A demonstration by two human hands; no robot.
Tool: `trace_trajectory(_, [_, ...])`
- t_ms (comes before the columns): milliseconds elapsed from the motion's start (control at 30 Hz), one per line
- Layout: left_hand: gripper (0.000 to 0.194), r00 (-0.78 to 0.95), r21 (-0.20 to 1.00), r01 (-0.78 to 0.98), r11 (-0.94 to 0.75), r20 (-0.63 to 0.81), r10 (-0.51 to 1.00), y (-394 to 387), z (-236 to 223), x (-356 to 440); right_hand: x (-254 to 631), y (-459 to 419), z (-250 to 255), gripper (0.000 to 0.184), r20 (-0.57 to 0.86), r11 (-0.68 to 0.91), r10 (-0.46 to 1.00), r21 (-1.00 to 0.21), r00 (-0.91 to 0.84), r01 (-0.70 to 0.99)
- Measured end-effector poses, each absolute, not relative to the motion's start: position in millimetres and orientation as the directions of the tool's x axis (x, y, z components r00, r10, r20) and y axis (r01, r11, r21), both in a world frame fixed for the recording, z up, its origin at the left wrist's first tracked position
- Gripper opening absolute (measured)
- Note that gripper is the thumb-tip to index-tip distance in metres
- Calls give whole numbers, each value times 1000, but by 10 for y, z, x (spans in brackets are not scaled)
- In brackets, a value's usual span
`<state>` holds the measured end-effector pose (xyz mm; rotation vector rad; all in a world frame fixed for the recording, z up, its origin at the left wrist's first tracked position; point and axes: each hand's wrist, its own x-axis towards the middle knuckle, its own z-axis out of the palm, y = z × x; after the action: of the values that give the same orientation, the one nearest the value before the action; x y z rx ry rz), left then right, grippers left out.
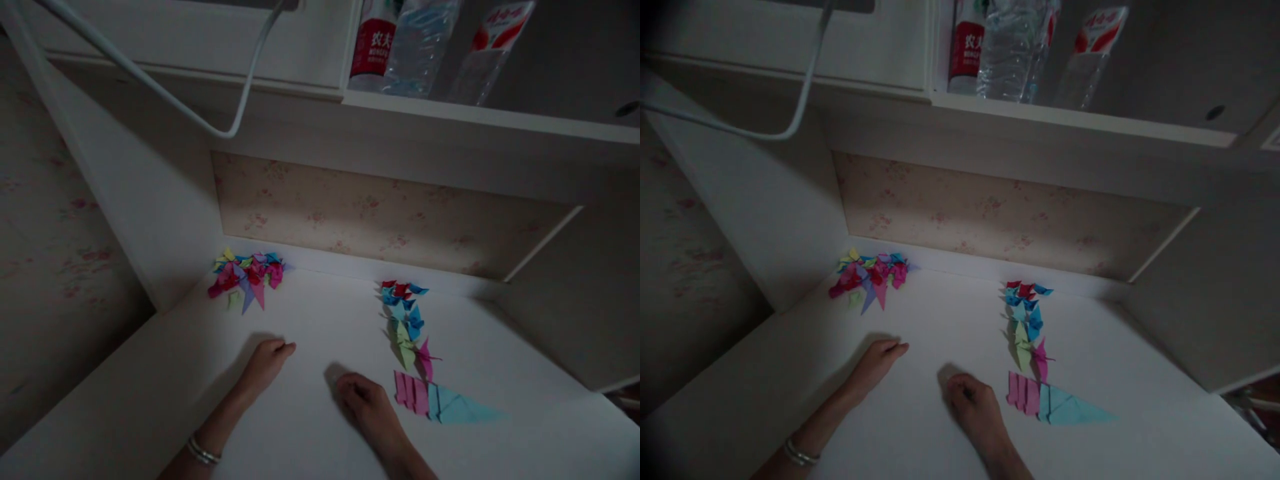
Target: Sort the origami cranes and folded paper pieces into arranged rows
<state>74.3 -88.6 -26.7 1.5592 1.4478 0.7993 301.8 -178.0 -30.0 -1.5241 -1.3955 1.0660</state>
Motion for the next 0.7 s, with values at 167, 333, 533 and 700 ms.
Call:
trace_trajectory(167, [39,138,900,436,6,-73,988,-857,-293,717,2794,-1224,1,31,-9,9,999,-940,-51,341])
trace_trajectory(333, [39,175,875,483,-30,-63,982,-827,-350,748,2135,-465,319,28,163,420,904,-518,-396,745])
trace_trajectory(533, [35,173,872,488,-45,-46,984,-839,-334,745,1238,176,386,27,155,604,796,-273,-585,749])
trace_trajectory(700, [27,205,886,464,-8,-99,974,-796,-354,717,883,544,354,31,106,637,771,-89,-629,766])
